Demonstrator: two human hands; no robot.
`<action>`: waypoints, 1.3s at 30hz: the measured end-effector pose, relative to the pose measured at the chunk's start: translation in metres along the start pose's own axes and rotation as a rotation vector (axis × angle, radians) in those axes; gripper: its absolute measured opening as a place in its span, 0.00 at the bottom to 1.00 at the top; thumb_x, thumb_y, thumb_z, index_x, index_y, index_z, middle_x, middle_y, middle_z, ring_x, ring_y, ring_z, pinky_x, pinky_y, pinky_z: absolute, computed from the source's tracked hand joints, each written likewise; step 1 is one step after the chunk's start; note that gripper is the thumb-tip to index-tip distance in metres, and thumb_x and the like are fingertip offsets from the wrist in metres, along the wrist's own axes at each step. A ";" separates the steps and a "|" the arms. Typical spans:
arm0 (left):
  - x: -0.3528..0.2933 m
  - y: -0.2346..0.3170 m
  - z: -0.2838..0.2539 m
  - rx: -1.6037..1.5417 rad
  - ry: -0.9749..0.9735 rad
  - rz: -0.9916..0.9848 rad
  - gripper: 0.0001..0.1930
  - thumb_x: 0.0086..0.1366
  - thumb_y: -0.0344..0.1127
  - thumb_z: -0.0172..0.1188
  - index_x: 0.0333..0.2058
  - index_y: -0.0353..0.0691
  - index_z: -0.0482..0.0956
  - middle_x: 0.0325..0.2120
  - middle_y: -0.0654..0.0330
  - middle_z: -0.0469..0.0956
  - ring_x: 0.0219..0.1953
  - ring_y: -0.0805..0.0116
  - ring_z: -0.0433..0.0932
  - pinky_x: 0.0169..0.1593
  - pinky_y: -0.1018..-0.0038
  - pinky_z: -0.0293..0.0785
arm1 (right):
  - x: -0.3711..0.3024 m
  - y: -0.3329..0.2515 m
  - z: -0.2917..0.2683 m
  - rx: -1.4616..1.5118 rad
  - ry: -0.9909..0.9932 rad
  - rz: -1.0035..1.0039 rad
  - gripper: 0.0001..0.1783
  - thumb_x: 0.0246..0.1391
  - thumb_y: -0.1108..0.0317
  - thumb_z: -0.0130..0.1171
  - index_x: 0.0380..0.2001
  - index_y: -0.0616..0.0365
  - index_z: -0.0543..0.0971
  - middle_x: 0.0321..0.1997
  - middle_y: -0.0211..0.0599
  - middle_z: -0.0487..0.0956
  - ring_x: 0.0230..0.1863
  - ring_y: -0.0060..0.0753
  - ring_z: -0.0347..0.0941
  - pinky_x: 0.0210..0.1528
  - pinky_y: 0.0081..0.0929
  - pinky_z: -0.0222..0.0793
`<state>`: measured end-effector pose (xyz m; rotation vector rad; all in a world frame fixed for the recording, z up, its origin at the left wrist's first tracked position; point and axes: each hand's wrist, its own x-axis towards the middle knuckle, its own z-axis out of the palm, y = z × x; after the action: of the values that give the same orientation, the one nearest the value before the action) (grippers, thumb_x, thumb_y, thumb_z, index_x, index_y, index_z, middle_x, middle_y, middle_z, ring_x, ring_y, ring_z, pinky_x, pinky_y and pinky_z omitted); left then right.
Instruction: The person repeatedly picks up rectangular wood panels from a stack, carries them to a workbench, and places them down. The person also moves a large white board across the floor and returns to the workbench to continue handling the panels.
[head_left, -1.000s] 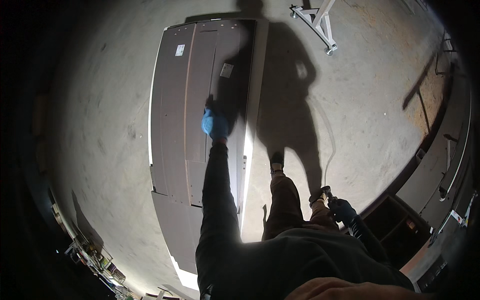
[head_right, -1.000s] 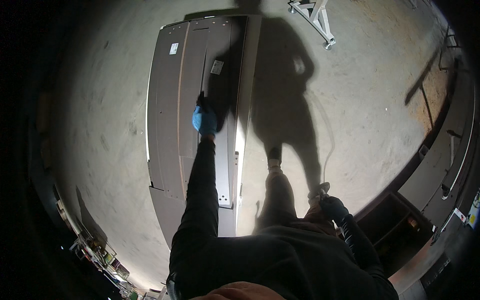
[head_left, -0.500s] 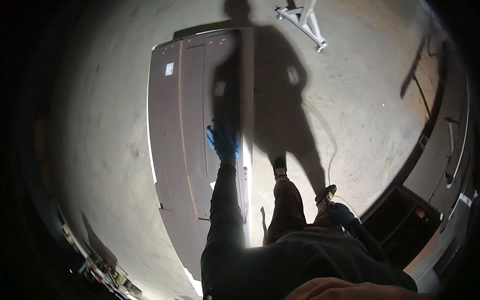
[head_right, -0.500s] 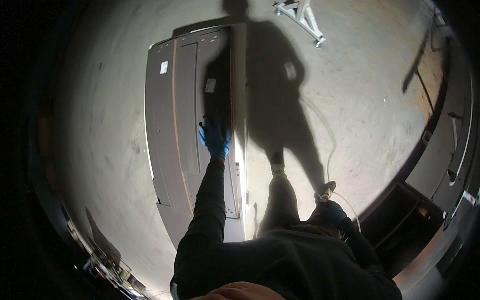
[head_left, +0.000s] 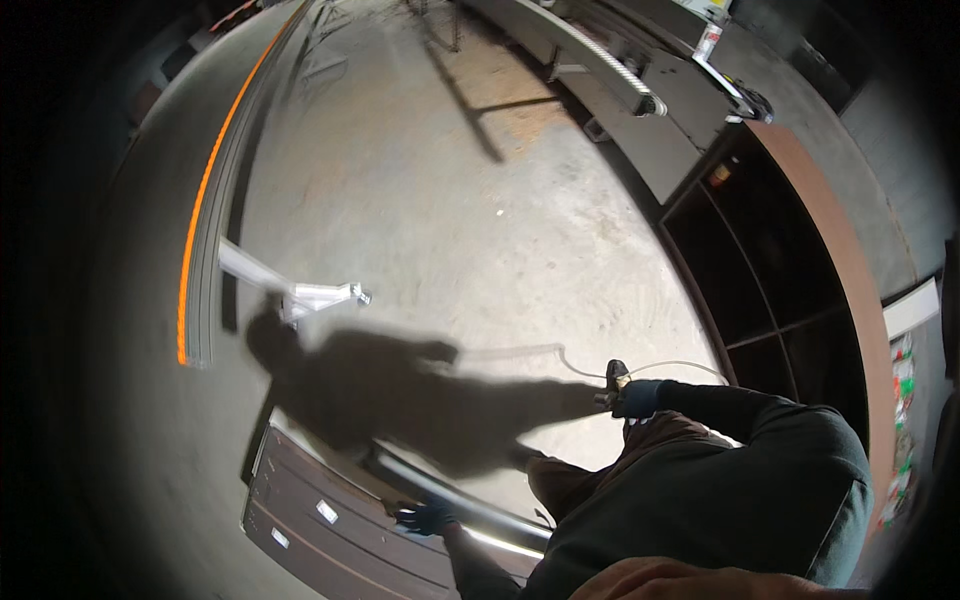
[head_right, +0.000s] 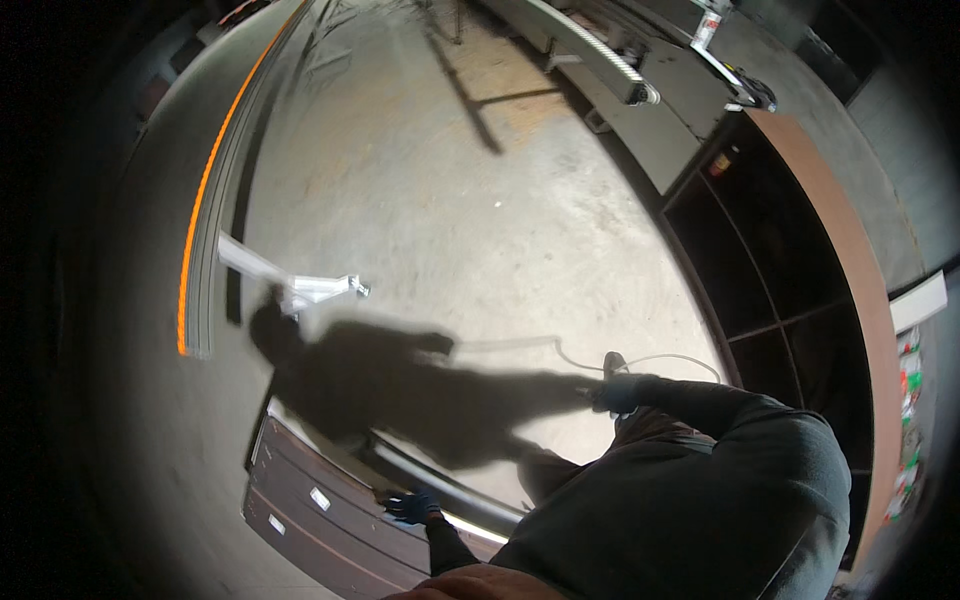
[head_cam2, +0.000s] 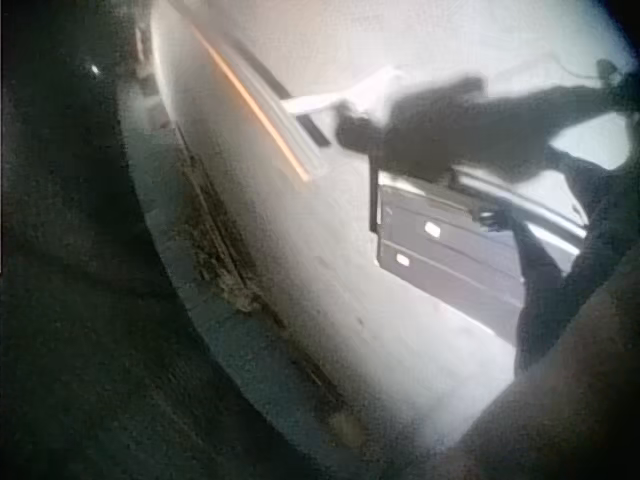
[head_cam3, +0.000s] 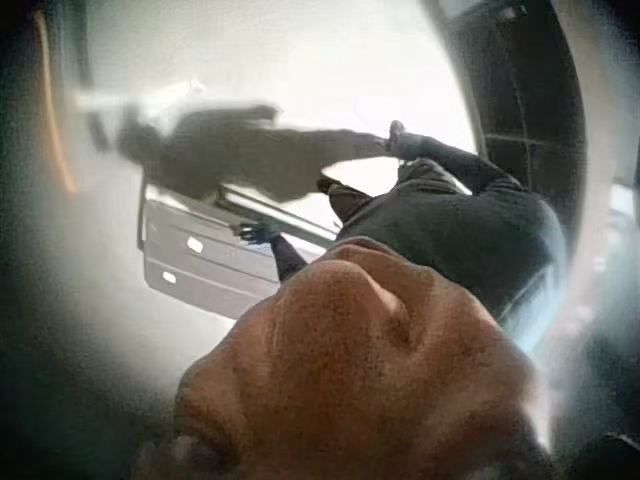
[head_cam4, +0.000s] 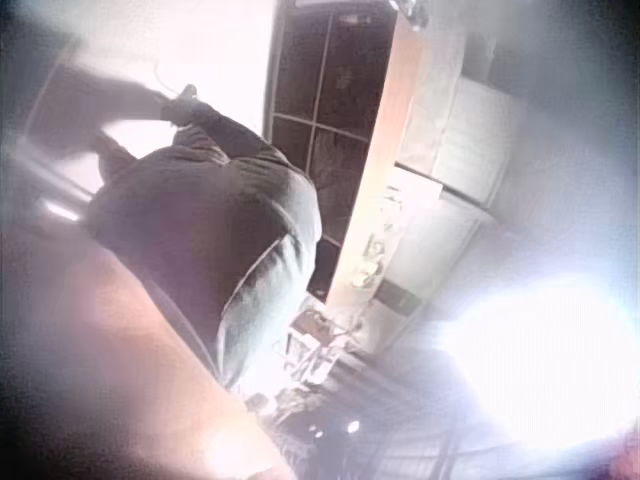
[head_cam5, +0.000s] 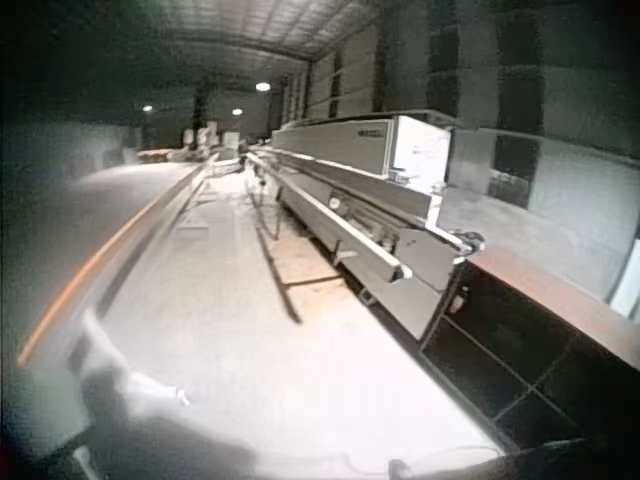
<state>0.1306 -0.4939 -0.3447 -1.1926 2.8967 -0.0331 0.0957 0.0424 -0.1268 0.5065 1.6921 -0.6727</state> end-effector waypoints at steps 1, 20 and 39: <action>-0.015 0.034 -0.004 -0.055 -0.106 -0.007 0.44 0.68 0.59 0.48 0.76 0.42 0.49 0.75 0.43 0.52 0.73 0.38 0.55 0.70 0.39 0.53 | -0.015 0.019 -0.023 -0.096 0.100 -0.210 0.21 0.55 0.47 0.68 0.42 0.50 0.82 0.37 0.38 0.84 0.38 0.39 0.82 0.41 0.40 0.78; -0.491 0.752 -0.177 -0.683 -1.081 1.125 0.32 0.67 0.47 0.62 0.63 0.32 0.72 0.62 0.45 0.74 0.65 0.55 0.72 0.68 0.66 0.66 | -0.192 0.545 -0.341 1.062 0.811 -0.167 0.22 0.66 0.52 0.60 0.49 0.62 0.79 0.35 0.43 0.85 0.33 0.36 0.82 0.36 0.34 0.78; -0.729 1.170 -0.326 -0.804 -0.545 1.838 0.37 0.65 0.47 0.60 0.70 0.38 0.63 0.72 0.41 0.58 0.73 0.41 0.56 0.73 0.50 0.55 | -0.284 0.583 -0.738 0.394 0.752 0.596 0.35 0.65 0.36 0.43 0.51 0.53 0.84 0.52 0.45 0.85 0.54 0.50 0.81 0.55 0.41 0.75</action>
<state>-0.1806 0.8556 -0.0450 1.5091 2.2603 1.1654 0.0042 0.9763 0.1628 1.6261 1.9336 -0.3792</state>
